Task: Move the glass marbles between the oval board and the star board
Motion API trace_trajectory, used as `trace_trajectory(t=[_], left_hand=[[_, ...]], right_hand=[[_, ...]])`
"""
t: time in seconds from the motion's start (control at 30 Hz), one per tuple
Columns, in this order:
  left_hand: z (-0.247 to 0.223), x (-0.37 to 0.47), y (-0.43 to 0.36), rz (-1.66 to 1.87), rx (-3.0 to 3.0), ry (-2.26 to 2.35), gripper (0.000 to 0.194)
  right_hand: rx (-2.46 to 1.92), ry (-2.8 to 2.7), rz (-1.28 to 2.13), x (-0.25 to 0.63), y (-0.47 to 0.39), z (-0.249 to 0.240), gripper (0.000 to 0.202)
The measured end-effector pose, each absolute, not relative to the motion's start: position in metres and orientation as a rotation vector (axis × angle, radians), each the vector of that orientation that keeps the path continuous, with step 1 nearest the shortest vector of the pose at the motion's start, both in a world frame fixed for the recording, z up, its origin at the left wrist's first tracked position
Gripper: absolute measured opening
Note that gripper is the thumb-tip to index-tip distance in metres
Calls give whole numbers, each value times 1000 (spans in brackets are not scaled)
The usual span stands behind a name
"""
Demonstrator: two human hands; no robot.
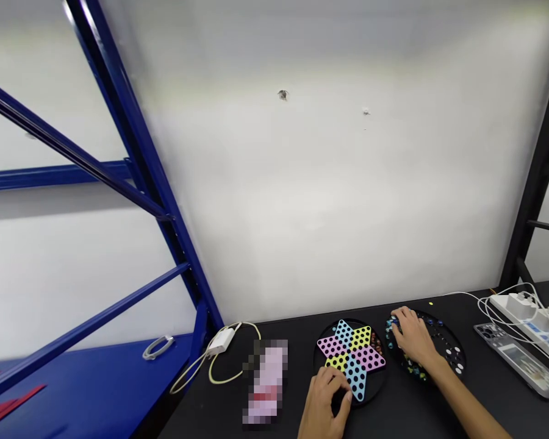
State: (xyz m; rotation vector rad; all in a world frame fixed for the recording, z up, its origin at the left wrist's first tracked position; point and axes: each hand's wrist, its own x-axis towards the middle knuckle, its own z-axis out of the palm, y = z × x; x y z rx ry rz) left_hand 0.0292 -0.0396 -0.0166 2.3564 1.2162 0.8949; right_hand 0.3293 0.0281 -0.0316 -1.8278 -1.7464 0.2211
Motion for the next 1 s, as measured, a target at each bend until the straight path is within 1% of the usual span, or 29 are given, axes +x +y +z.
trace_trajectory(t=[0.1, 0.17, 0.2, 0.27, 0.37, 0.47, 0.53, 0.63, 0.7, 0.83, 1.0], left_hand=[[-13, 30, -40, 909, 2349, 1217, 18], [-11, 31, -41, 926, 2344, 1220, 16], [-10, 31, -42, 931, 2340, 1222, 15], [-8, 31, -42, 930, 2335, 1230, 13], [-7, 31, -44, 899, 2333, 1239, 12], [-8, 30, -44, 894, 2331, 1246, 11], [-9, 30, -44, 905, 2330, 1242, 12], [-10, 31, -43, 914, 2329, 1227, 12], [-9, 31, -43, 916, 2323, 1221, 13], [-7, 31, -44, 907, 2311, 1227, 14], [-8, 32, -43, 910, 2325, 1229, 12]], right_hand=[[-1826, -1679, 322, 357, 27, -37, 11], [-1787, -1644, 388, 368, 25, -41, 6], [-1767, -1609, 424, 372, 25, -43, 7], [-1731, -1505, 493, 383, 26, -43, 16], [-1680, -1310, 556, 406, 32, -37, 37], [-1673, -1199, 555, 434, 39, -31, 45], [-1724, -1199, 529, 449, 40, -31, 43], [-1861, -1286, 442, 461, 38, -36, 31], [-1946, -1393, 365, 460, 35, -41, 22], [-2056, -1634, 245, 451, 32, -49, 12], [-2183, -1760, 183, 445, 41, -54, 14]])
